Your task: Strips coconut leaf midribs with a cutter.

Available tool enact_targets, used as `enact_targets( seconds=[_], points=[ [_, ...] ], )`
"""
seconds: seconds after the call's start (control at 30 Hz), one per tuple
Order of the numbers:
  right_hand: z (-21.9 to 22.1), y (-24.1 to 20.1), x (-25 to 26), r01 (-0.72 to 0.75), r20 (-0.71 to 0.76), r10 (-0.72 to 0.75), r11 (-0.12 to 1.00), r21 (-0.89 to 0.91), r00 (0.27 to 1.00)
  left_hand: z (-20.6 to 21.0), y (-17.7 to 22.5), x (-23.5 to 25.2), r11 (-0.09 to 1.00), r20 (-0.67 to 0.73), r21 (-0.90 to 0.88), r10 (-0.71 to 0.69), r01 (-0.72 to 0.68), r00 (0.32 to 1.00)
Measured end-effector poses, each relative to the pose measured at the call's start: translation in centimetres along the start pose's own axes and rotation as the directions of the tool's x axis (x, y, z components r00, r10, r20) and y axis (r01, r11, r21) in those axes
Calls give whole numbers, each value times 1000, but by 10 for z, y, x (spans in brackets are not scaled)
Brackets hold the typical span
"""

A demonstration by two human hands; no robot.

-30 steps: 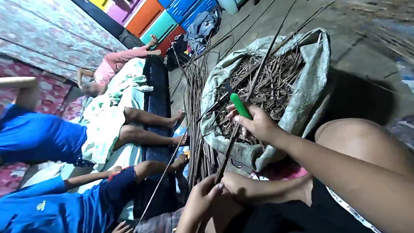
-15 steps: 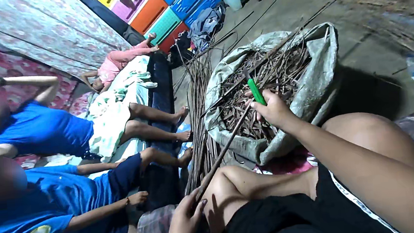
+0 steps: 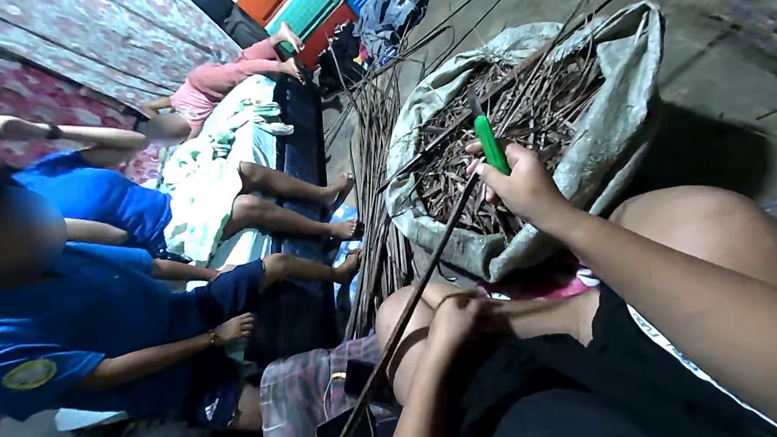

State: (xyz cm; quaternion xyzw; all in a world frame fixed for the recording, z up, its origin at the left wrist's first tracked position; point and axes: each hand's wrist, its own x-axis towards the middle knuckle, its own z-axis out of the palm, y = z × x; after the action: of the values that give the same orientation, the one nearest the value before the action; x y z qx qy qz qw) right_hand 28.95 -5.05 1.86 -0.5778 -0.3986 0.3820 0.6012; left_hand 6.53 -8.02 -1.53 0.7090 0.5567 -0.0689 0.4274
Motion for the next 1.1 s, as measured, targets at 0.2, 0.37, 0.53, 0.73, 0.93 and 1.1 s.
enact_targets(
  seconds=[0.2,0.37,0.53,0.73,0.93,1.1],
  points=[
    [-9,-4,-3,-9,17,10,1000,-30,1000,-13,34,6,875,-417,455,43,168,908],
    [0,-7,2,-21,52,23,999,-27,998,-4,47,-36,795,53,116,594,-596,803],
    [-2,-6,-1,-21,53,23,999,-50,998,-28,67,-7,615,-536,409,760,-674,368],
    [-6,-6,0,-15,56,23,990,-140,998,-38,101,49,746,-523,487,666,-455,532],
    [-25,-8,11,23,-40,-32,977,-211,999,-48,113,63,889,-496,142,444,-434,746],
    [-47,-14,22,33,-150,-48,994,-102,988,-61,118,60,884,-438,-204,302,-421,846]
  ],
)
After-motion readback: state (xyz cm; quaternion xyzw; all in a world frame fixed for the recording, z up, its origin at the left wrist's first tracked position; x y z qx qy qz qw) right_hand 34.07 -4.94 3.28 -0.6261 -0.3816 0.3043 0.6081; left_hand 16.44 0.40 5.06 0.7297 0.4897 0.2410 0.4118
